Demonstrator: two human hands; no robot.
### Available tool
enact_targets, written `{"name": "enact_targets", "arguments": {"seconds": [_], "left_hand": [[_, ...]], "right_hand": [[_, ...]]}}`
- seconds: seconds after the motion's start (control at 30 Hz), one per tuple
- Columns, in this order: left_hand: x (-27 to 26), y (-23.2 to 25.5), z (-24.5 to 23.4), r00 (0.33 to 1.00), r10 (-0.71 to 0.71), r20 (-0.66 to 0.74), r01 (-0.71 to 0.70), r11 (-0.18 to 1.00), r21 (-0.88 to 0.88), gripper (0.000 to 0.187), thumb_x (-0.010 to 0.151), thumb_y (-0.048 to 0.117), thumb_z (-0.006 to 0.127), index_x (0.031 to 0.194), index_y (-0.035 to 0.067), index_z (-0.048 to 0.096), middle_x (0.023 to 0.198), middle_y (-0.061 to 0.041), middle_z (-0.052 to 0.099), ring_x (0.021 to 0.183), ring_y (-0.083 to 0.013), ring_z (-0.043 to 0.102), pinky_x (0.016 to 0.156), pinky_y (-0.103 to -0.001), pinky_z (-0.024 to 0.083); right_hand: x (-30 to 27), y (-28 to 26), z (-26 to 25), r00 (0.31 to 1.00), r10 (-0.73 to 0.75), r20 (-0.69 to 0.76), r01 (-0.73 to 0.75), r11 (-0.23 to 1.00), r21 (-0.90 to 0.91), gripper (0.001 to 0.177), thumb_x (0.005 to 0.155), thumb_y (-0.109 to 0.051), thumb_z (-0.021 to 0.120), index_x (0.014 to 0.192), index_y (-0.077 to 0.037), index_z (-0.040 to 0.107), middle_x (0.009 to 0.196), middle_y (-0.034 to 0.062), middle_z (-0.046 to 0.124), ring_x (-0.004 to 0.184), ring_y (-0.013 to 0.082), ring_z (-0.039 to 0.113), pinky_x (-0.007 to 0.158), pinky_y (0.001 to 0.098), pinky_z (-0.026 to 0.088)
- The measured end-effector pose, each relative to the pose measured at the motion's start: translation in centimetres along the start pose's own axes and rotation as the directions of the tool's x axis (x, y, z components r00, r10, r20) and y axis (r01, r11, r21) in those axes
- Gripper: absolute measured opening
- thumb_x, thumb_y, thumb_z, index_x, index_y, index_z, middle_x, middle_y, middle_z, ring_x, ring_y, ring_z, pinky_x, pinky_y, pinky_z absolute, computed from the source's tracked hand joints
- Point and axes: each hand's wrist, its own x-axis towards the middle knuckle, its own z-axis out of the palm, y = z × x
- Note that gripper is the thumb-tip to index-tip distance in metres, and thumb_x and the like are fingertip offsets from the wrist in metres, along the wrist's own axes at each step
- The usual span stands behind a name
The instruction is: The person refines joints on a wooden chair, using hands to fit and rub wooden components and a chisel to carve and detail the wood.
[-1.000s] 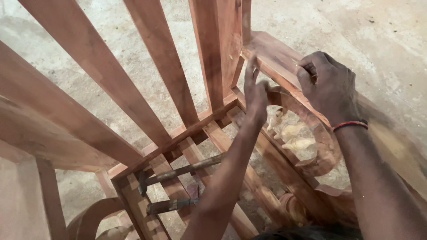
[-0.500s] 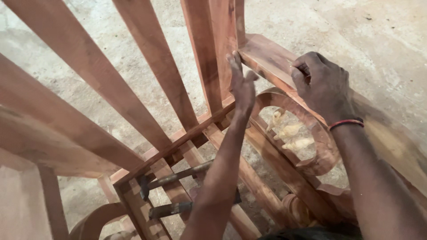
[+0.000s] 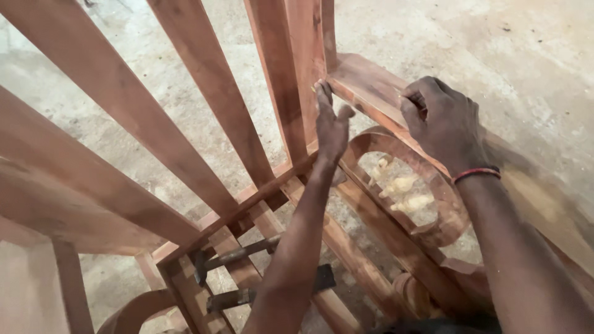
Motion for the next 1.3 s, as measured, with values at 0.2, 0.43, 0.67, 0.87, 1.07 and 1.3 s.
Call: {"name": "enact_targets", "arguments": {"seconds": [0.2,0.43,0.67,0.87,1.07,1.3], "left_hand": [[-0.1,-0.1,-0.1,0.998,0.027,-0.052,-0.028,0.999,-0.015,0.083,0.096,0.005,0.051,0.166,-0.005,0.007,0.174,-0.026,0.015,0.161,-0.0344,0.019,0.128,-0.041,0.024],[-0.4,0.6,-1.0,0.982,-0.076,-0.171,0.056,0.991,-0.118,0.076,0.096,0.015,0.051,0.161,-0.005,0.018,0.169,-0.025,0.026,0.149,-0.0388,0.037,0.116,-0.046,0.039],[-1.2,1.4,-1.4,0.966,-0.202,-0.161,0.204,0.979,-0.003,0.072,0.098,0.026,0.040,0.162,-0.001,0.022,0.153,-0.028,0.044,0.144,-0.0353,0.043,0.117,-0.045,0.033],[-0.3,0.9,-0.6,0.803,-0.593,-0.058,0.264,0.441,-0.858,0.075,0.099,0.044,0.033,0.157,-0.002,0.018,0.157,-0.033,0.045,0.147,-0.0381,0.041,0.125,-0.044,0.025],[2.8,-1.2,-2.0,0.816,-0.578,0.002,0.129,0.179,-0.975,0.071,0.099,0.059,0.035,0.132,-0.001,0.018,0.156,-0.041,0.033,0.141,-0.0415,0.043,0.122,-0.050,0.023],[3.5,-0.8,-2.2,0.788,-0.615,0.020,0.266,0.311,-0.913,0.079,0.090,0.062,0.034,0.145,0.005,0.034,0.141,-0.028,0.057,0.127,-0.0337,0.053,0.110,-0.046,0.028]], "right_hand": [[0.0,-0.3,-0.3,0.999,-0.040,-0.024,0.040,0.999,-0.003,0.013,0.103,-0.019,0.067,0.110,-0.009,0.068,0.103,0.0117,0.075,0.089,0.0305,0.074,0.079,0.0426,0.059],[0.1,-0.3,-0.1,1.000,0.011,0.005,-0.011,1.000,0.011,0.013,0.103,-0.022,0.067,0.107,-0.009,0.067,0.101,0.0099,0.075,0.085,0.0291,0.074,0.076,0.0430,0.059],[-0.1,-0.2,0.0,1.000,0.002,0.001,-0.002,1.000,-0.006,0.014,0.104,-0.021,0.067,0.107,-0.008,0.066,0.101,0.0110,0.075,0.087,0.0302,0.073,0.078,0.0444,0.058],[0.0,0.2,-0.1,1.000,0.004,-0.007,-0.004,1.000,-0.019,0.014,0.101,-0.021,0.067,0.109,-0.009,0.068,0.101,0.0116,0.075,0.088,0.0318,0.073,0.078,0.0450,0.058],[0.0,-0.1,0.0,1.000,0.019,-0.001,-0.019,1.000,0.015,0.015,0.101,-0.020,0.067,0.109,-0.008,0.066,0.101,0.0120,0.075,0.089,0.0322,0.073,0.078,0.0456,0.058],[0.1,0.2,-0.1,1.000,-0.005,-0.013,0.005,1.000,-0.004,0.015,0.102,-0.020,0.067,0.109,-0.007,0.067,0.103,0.0132,0.075,0.089,0.0328,0.073,0.079,0.0454,0.058]]}}
